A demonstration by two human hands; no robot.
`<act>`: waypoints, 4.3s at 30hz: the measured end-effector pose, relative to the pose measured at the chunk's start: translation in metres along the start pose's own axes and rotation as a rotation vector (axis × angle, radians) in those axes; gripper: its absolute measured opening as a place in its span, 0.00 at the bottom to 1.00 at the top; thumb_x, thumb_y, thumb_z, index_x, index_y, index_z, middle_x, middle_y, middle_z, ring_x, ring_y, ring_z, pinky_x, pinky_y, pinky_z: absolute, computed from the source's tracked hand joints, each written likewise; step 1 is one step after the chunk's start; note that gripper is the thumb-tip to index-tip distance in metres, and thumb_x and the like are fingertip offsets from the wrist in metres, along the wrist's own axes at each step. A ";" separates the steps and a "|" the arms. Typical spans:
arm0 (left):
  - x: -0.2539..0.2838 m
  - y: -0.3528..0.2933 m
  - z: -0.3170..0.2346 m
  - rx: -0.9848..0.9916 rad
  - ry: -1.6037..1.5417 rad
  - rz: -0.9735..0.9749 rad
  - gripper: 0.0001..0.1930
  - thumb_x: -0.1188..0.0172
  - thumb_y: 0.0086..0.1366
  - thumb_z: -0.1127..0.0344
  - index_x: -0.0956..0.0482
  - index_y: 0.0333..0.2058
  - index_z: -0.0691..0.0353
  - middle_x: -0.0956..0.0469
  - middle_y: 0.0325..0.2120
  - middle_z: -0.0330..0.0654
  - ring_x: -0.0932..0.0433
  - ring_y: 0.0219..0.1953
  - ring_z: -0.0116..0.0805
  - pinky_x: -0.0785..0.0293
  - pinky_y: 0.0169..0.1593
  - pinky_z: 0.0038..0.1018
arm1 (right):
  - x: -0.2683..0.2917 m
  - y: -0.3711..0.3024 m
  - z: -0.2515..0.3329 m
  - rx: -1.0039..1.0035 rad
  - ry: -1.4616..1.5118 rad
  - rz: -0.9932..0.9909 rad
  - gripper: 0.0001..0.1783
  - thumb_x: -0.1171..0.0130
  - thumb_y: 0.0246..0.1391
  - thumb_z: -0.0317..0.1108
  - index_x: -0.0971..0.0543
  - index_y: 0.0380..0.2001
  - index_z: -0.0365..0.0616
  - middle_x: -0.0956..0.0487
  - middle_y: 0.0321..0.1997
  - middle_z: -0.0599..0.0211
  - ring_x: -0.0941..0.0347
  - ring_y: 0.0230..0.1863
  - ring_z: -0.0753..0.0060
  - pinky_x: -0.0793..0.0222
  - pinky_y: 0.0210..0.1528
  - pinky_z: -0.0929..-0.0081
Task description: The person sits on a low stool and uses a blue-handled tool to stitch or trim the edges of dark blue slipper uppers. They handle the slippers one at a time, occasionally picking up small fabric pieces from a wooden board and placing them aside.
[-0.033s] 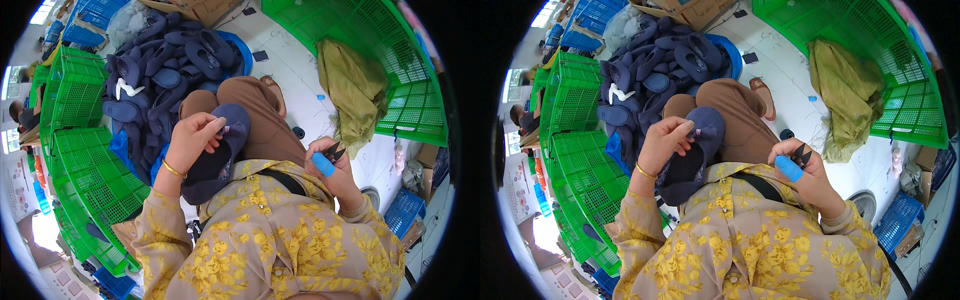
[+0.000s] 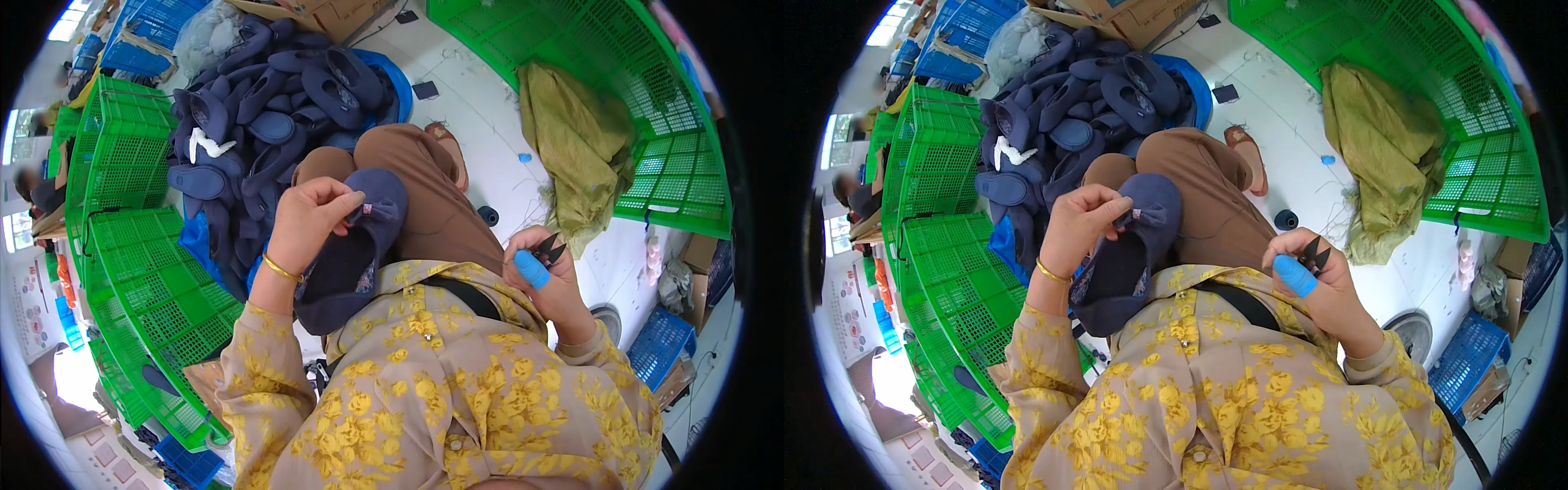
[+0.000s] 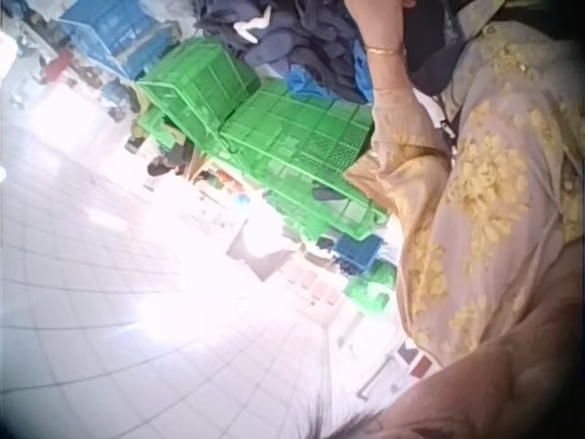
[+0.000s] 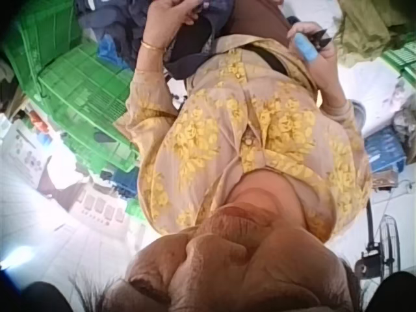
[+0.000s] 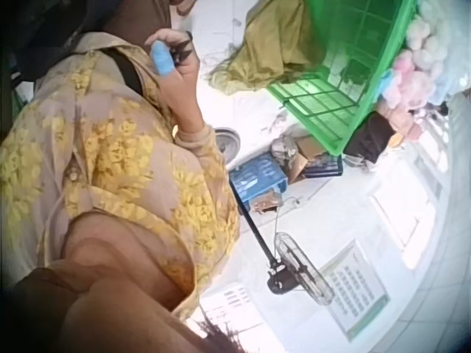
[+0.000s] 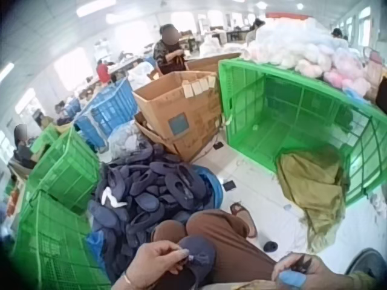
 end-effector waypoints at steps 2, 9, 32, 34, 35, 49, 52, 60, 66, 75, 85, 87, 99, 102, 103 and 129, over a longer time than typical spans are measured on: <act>0.010 0.013 0.006 -0.121 0.048 0.007 0.06 0.38 0.63 0.68 0.20 0.33 0.65 0.21 0.25 0.34 0.25 0.26 0.18 0.29 0.30 0.15 | 0.012 -0.005 -0.006 -0.031 0.018 -0.044 0.04 0.49 0.63 0.27 0.27 0.38 0.39 0.33 0.23 0.77 0.41 0.22 0.88 0.44 0.26 0.86; -0.011 0.009 0.019 -0.158 -0.212 0.031 0.11 0.37 0.60 0.75 0.23 0.42 0.64 0.22 0.29 0.31 0.26 0.29 0.17 0.30 0.31 0.16 | 0.082 -0.022 -0.047 -0.220 0.208 -0.269 0.03 0.50 0.64 0.31 0.29 0.38 0.43 0.43 0.17 0.80 0.51 0.16 0.87 0.51 0.20 0.84; -0.028 0.007 0.030 -0.193 -0.190 -0.171 0.06 0.41 0.66 0.68 0.26 0.31 0.63 0.30 0.24 0.29 0.36 0.27 0.15 0.38 0.31 0.16 | -0.069 0.098 -0.019 0.482 -0.207 0.219 0.15 0.41 0.55 0.27 0.34 0.18 0.41 0.34 0.19 0.72 0.34 0.23 0.79 0.44 0.22 0.77; -0.030 0.008 0.035 -0.181 -0.241 -0.135 0.07 0.41 0.66 0.68 0.27 0.30 0.64 0.30 0.25 0.30 0.35 0.27 0.16 0.37 0.31 0.16 | -0.079 0.109 -0.032 0.295 0.270 0.192 0.18 0.43 0.55 0.25 0.37 0.16 0.44 0.36 0.19 0.74 0.39 0.21 0.81 0.46 0.22 0.80; -0.031 0.009 0.039 -0.173 -0.267 -0.122 0.07 0.41 0.66 0.69 0.27 0.30 0.64 0.29 0.25 0.30 0.35 0.27 0.16 0.36 0.32 0.16 | -0.083 0.113 -0.035 0.196 0.488 0.184 0.19 0.44 0.55 0.23 0.39 0.15 0.46 0.37 0.19 0.75 0.43 0.19 0.83 0.47 0.21 0.82; -0.040 0.009 0.053 -0.259 -0.253 -0.354 0.05 0.40 0.65 0.72 0.28 0.31 0.61 0.31 0.24 0.27 0.35 0.27 0.15 0.38 0.33 0.13 | -0.060 0.090 -0.055 -0.071 0.573 0.092 0.21 0.47 0.55 0.21 0.44 0.14 0.47 0.41 0.17 0.75 0.46 0.18 0.82 0.45 0.24 0.77; -0.041 0.010 0.047 -0.365 0.031 -0.405 0.06 0.38 0.63 0.73 0.28 0.31 0.62 0.32 0.24 0.28 0.36 0.26 0.15 0.38 0.31 0.13 | -0.051 0.089 -0.048 0.224 0.252 0.062 0.20 0.47 0.59 0.25 0.40 0.15 0.44 0.40 0.18 0.75 0.41 0.22 0.82 0.40 0.28 0.77; -0.039 0.005 0.038 -0.388 -0.059 -0.349 0.12 0.32 0.54 0.71 0.25 0.35 0.65 0.26 0.27 0.39 0.26 0.29 0.26 0.29 0.35 0.22 | 0.049 0.054 -0.042 0.087 -1.106 -0.400 0.11 0.49 0.59 0.27 0.31 0.45 0.41 0.24 0.31 0.53 0.26 0.29 0.58 0.32 0.33 0.69; -0.041 -0.014 0.003 -0.642 0.475 -0.250 0.14 0.32 0.52 0.73 0.23 0.37 0.66 0.25 0.31 0.41 0.26 0.30 0.27 0.29 0.37 0.22 | 0.018 0.054 -0.036 0.043 -0.825 -0.311 0.08 0.50 0.59 0.25 0.31 0.42 0.42 0.23 0.28 0.59 0.25 0.28 0.66 0.31 0.30 0.70; -0.033 -0.003 0.040 -0.201 -0.316 -0.144 0.08 0.40 0.64 0.71 0.20 0.40 0.68 0.22 0.31 0.34 0.26 0.30 0.20 0.26 0.35 0.18 | -0.066 0.088 -0.034 -0.154 -0.621 0.128 0.05 0.44 0.56 0.27 0.22 0.34 0.39 0.30 0.20 0.76 0.41 0.23 0.86 0.43 0.24 0.80; -0.035 -0.003 0.041 -0.201 -0.392 -0.143 0.07 0.38 0.63 0.72 0.21 0.39 0.68 0.22 0.30 0.34 0.25 0.29 0.19 0.26 0.33 0.17 | -0.071 0.099 -0.033 -0.202 -0.764 0.161 0.05 0.44 0.53 0.28 0.21 0.30 0.37 0.30 0.17 0.68 0.40 0.19 0.80 0.42 0.23 0.75; -0.034 -0.003 0.040 -0.203 -0.384 -0.140 0.08 0.38 0.63 0.72 0.21 0.39 0.68 0.22 0.30 0.34 0.25 0.29 0.19 0.26 0.33 0.17 | -0.072 0.102 -0.032 -0.209 -0.793 0.172 0.06 0.44 0.51 0.27 0.21 0.29 0.37 0.28 0.19 0.60 0.35 0.20 0.70 0.39 0.25 0.71; -0.032 -0.002 0.041 -0.170 -0.426 -0.140 0.08 0.40 0.64 0.74 0.24 0.41 0.68 0.23 0.31 0.36 0.25 0.30 0.19 0.23 0.33 0.18 | -0.065 0.096 -0.052 -0.114 -0.747 0.157 0.14 0.51 0.49 0.23 0.22 0.39 0.44 0.21 0.29 0.53 0.24 0.28 0.54 0.32 0.32 0.66; -0.033 -0.001 0.041 -0.168 -0.422 -0.134 0.08 0.40 0.63 0.75 0.24 0.42 0.69 0.24 0.30 0.36 0.25 0.30 0.19 0.23 0.33 0.18 | -0.067 0.097 -0.050 -0.098 -0.743 0.133 0.15 0.51 0.49 0.22 0.22 0.39 0.45 0.21 0.30 0.54 0.24 0.28 0.54 0.31 0.32 0.66; -0.033 0.000 0.041 -0.165 -0.423 -0.131 0.09 0.41 0.63 0.75 0.24 0.42 0.69 0.24 0.30 0.36 0.25 0.30 0.19 0.23 0.33 0.18 | -0.066 0.097 -0.053 -0.094 -0.742 0.126 0.15 0.51 0.49 0.22 0.22 0.40 0.45 0.21 0.30 0.53 0.24 0.29 0.53 0.31 0.32 0.66; -0.031 0.006 0.044 0.022 -0.570 -0.013 0.15 0.42 0.63 0.77 0.29 0.48 0.71 0.21 0.32 0.41 0.22 0.31 0.25 0.21 0.33 0.22 | -0.076 0.097 -0.072 0.027 -0.786 0.023 0.13 0.50 0.51 0.20 0.32 0.41 0.42 0.22 0.33 0.46 0.25 0.37 0.40 0.31 0.36 0.52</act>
Point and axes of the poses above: each hand's wrist, its own y-axis towards the middle knuckle, its own x-axis out of the back of the hand, z = x × y, the point moved 3 cm from there along y, towards the middle knuckle
